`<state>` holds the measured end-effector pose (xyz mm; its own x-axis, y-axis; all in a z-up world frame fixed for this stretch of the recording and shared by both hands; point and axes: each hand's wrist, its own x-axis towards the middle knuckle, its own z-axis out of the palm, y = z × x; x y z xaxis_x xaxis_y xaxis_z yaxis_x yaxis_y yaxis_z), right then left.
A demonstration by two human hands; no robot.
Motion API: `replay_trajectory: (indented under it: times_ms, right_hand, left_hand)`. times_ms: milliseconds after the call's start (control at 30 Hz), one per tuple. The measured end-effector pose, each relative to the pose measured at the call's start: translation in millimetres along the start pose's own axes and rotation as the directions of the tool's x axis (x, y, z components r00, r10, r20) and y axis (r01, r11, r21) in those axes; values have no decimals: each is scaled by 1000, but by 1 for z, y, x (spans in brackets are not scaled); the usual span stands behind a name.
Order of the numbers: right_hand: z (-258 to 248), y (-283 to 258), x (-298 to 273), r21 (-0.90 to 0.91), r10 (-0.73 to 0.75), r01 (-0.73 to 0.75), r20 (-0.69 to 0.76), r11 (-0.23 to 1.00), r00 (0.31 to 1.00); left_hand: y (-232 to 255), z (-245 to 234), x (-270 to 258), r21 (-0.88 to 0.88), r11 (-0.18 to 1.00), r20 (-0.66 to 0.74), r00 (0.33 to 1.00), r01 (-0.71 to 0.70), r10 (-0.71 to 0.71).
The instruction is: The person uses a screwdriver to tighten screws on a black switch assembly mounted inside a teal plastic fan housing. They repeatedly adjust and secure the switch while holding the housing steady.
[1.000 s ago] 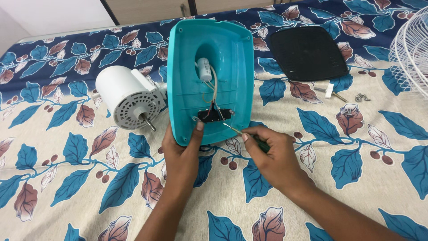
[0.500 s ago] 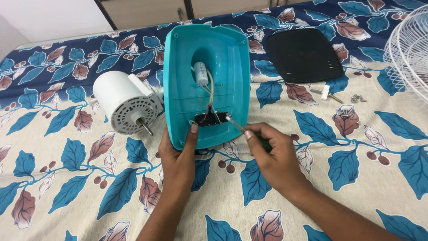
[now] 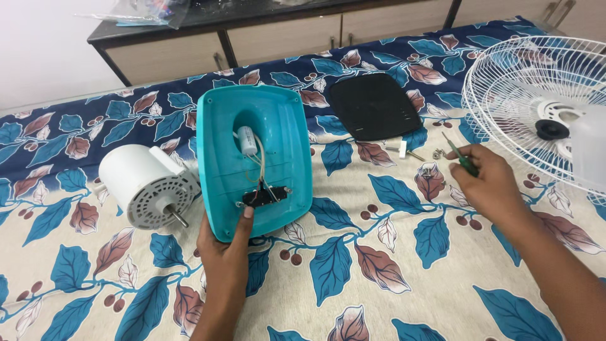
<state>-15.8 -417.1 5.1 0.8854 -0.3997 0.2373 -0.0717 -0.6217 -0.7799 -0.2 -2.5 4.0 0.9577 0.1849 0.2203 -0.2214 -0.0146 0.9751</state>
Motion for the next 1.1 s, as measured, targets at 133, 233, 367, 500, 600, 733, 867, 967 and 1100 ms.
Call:
replay_trajectory:
  times_ms: [133,233,367,500,600,733,867,967,1100]
  right_hand:
    - [-7,3,-21,-97,-21,23,18,995,1000]
    - [-4,-7,-27,-63,92,-88,71,994,993]
    - [-9,-19,-29,-42,164,-161,85,986,983]
    - [-7,-19,-30,-18,81,-79,91,997,993]
    - [-6,-17,-29,-91,-24,31,81,995,996]
    - [-3,-22,-28,-128,66,-54,91,990,994]
    - [-3,-26,-29,-148,52,-38,94,988,994]
    - [-1,-23,-29,-162,47,-30,101,986,994]
    - [0,-14,-27,-168,-43,55,72,984,997]
  left_hand:
    - [-4,0,-1,-46,999,12,1000,-2,3]
    - [-6,0,1,-61,998,13,1000,-6,7]
    - [-7,0,0,-44,999,15,999,-30,31]
    - [-5,0,0,-53,999,16,1000,-5,6]
    - [-4,0,-1,-20,1000,27,1000,-3,4]
    - [-4,0,-1,-21,1000,37,999,-15,15]
    - [-5,-1,-1,-26,999,73,997,-23,25]
    - [-8,-1,0,-62,998,103,995,-10,16]
    - [-10,-2,0,-89,996,117,993,2,8]
